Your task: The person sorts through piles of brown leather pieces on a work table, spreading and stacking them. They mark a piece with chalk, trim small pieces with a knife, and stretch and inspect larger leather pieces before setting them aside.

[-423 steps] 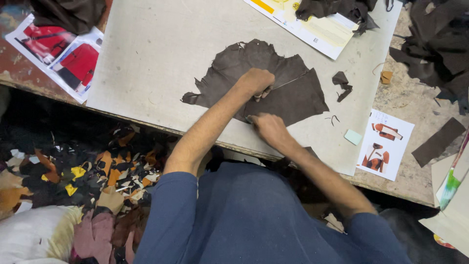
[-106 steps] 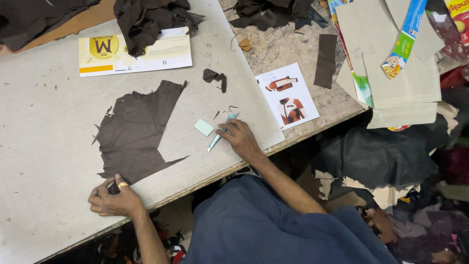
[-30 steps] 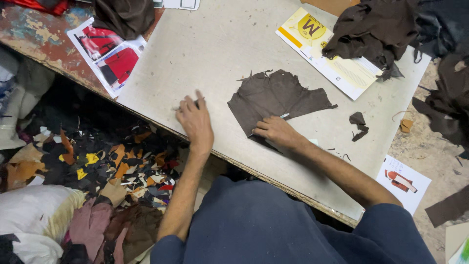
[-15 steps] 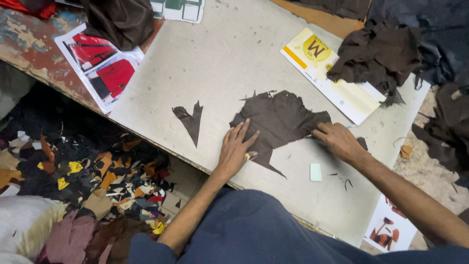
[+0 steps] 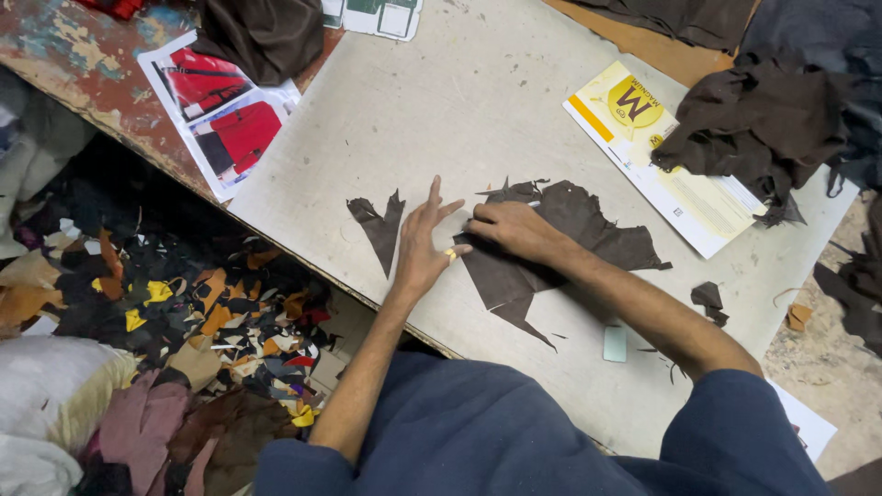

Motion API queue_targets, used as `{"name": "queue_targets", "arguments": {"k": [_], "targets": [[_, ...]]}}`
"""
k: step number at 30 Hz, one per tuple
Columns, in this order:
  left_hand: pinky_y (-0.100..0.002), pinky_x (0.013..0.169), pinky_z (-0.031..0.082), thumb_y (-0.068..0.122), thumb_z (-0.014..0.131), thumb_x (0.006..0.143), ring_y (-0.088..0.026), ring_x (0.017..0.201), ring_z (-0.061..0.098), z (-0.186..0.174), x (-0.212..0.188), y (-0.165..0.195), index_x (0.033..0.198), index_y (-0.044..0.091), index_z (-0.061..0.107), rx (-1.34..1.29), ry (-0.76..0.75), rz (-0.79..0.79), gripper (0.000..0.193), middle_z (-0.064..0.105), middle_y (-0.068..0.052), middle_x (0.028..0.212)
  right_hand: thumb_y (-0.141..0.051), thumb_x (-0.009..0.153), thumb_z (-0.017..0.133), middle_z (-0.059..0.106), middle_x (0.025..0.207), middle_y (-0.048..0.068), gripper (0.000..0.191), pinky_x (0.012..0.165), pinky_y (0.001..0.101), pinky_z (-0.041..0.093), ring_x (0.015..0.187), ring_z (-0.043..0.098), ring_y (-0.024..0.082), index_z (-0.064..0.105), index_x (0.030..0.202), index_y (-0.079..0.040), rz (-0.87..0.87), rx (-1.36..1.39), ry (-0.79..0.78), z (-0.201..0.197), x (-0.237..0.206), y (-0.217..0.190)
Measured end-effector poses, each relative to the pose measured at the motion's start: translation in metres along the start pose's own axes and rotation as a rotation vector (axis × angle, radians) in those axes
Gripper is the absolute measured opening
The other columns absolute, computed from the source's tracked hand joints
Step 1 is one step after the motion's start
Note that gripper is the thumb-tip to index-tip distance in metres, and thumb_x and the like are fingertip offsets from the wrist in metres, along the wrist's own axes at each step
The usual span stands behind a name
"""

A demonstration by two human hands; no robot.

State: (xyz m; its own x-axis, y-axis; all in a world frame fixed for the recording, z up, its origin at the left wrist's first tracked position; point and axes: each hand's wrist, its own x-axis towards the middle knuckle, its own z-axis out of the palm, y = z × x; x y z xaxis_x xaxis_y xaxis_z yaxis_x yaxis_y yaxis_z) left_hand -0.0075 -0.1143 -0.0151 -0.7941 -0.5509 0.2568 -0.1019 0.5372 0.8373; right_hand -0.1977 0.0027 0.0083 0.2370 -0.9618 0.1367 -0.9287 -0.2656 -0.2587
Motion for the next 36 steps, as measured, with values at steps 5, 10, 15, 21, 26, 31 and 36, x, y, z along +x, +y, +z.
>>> {"name": "queue_targets", "arguments": {"k": [5, 10, 15, 21, 26, 31, 36], "targets": [[-0.055, 0.124, 0.017, 0.016, 0.096, 0.059, -0.028, 0.132, 0.054, 0.014, 0.021, -0.005, 0.162, 0.019, 0.004, 0.051, -0.203, 0.126, 0.139, 0.068, -0.003, 0.136, -0.017, 0.091, 0.061, 0.061, 0.112, 0.011, 0.021, 0.081, 0.0414, 0.052, 0.105, 0.064, 0.029, 0.061, 0.11, -0.009, -0.109, -0.008, 0.09, 0.008, -0.006, 0.002], [-0.052, 0.13, 0.014, 0.021, 0.093, 0.062, -0.025, 0.14, 0.052, 0.016, 0.029, -0.014, 0.164, 0.024, 0.001, 0.16, -0.307, 0.069, 0.138, 0.066, -0.004, 0.136, -0.014, 0.093, 0.059, 0.06, 0.12, 0.012, 0.018, 0.082, 0.0396, 0.051, 0.111, 0.064, 0.027, 0.057, 0.109, -0.008, -0.132, -0.106, 0.075, 0.014, -0.017, 0.013], [-0.053, 0.128, 0.008, 0.026, 0.088, 0.069, -0.024, 0.149, 0.041, 0.013, 0.028, -0.012, 0.161, 0.022, -0.005, 0.09, -0.327, 0.059, 0.131, 0.067, 0.007, 0.138, -0.012, 0.098, 0.061, 0.062, 0.097, 0.013, 0.018, 0.077, 0.044, 0.052, 0.089, 0.063, 0.033, 0.059, 0.116, -0.007, -0.053, -0.214, 0.101, -0.016, -0.078, 0.072], [-0.056, 0.128, 0.006, 0.021, 0.085, 0.073, -0.025, 0.151, 0.036, 0.01, 0.025, -0.003, 0.162, 0.02, -0.003, 0.089, -0.31, 0.068, 0.125, 0.063, 0.006, 0.143, -0.006, 0.089, 0.063, 0.062, 0.097, 0.017, 0.03, 0.072, 0.0481, 0.052, 0.087, 0.065, 0.034, 0.064, 0.119, -0.006, 0.23, -0.402, -0.054, -0.086, -0.164, 0.115], [-0.059, 0.121, 0.013, 0.009, 0.087, 0.072, -0.031, 0.14, 0.046, 0.029, 0.028, 0.013, 0.154, 0.014, 0.04, 0.248, -0.263, 0.002, 0.094, 0.07, -0.002, 0.131, 0.003, 0.088, 0.062, 0.063, 0.11, 0.018, 0.029, 0.071, 0.0475, 0.054, 0.09, 0.067, 0.037, 0.065, 0.116, -0.005, 0.741, -0.44, 0.083, -0.059, -0.147, 0.041], [-0.047, 0.093, 0.042, 0.013, 0.081, 0.081, -0.031, 0.111, 0.058, 0.098, 0.045, 0.049, 0.12, 0.005, 0.071, 0.199, -0.003, 0.193, 0.041, 0.068, -0.012, 0.113, -0.009, 0.096, 0.064, 0.062, 0.107, 0.019, 0.022, 0.07, 0.0537, 0.054, 0.083, 0.066, 0.044, 0.065, 0.117, -0.005, 1.059, -0.166, 0.487, -0.011, -0.109, -0.001], [-0.045, 0.089, 0.041, 0.019, 0.077, 0.087, -0.03, 0.103, 0.056, 0.153, 0.071, 0.069, 0.108, 0.006, 0.072, 0.293, 0.091, 0.19, 0.025, 0.065, -0.009, 0.104, -0.009, 0.098, 0.062, 0.061, 0.11, 0.019, 0.026, 0.069, 0.0531, 0.055, 0.081, 0.067, 0.044, 0.065, 0.124, -0.007, 1.088, -0.156, 0.47, -0.005, -0.106, 0.005]]}}
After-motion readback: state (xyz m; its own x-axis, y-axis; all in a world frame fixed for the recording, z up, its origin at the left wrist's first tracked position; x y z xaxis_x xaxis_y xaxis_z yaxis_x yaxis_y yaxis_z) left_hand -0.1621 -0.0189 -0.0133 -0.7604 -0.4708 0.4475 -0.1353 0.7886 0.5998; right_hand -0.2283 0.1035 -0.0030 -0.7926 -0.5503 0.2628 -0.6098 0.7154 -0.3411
